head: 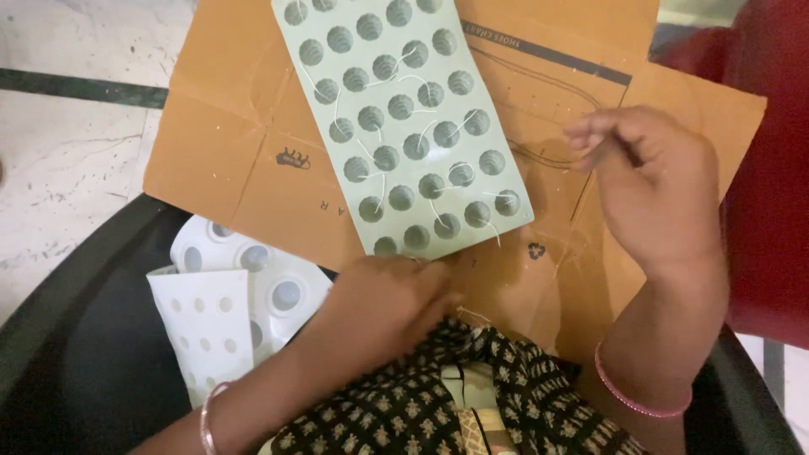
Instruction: Insert and thread cotton wicks through a silicone candle mold.
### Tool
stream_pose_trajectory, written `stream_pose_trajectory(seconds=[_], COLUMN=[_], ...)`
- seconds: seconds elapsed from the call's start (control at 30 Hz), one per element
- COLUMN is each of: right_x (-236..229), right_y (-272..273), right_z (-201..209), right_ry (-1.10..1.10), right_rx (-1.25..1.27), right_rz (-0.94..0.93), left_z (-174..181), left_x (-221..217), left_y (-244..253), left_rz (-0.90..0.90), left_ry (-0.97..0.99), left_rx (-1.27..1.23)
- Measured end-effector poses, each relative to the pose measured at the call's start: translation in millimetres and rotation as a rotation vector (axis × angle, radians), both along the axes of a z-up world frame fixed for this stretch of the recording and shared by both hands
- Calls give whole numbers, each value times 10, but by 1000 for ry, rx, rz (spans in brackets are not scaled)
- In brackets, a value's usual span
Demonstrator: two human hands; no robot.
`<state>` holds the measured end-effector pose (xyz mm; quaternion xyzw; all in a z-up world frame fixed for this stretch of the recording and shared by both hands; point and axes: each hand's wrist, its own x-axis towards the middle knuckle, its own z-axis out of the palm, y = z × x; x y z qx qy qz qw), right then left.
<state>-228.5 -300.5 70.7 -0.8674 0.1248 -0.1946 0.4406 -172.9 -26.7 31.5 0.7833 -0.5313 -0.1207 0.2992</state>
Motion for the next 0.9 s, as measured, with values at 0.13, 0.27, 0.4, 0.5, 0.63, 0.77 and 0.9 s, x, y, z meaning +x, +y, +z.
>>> stream_pose_trajectory(seconds=[0.13, 0.27, 0.4, 0.5, 0.63, 0.77, 0.9], right_x=[-19, 17, 80, 163, 239, 240, 232], right_y=[-111, -192, -93, 43, 95, 73, 47], right_z=[-143, -215, -230, -330, -396, -373, -397], right_ry=[367, 444, 444, 423, 490, 477, 493], right_rx=[-33, -16, -91, -122, -144, -191, -165], right_rz=[9, -15, -41, -20, 24, 27, 24], left_z=[478, 677, 191, -15, -54, -54, -61], left_x=[476, 738, 957, 969, 912, 814, 859], left_y=[285, 659, 1146, 1247, 1196, 1139, 1448], left_rz=[356, 670, 814, 801, 807, 786, 789], left_ry=[76, 161, 208, 265, 358, 323, 309], left_rx=[247, 524, 718, 754, 809, 959, 992])
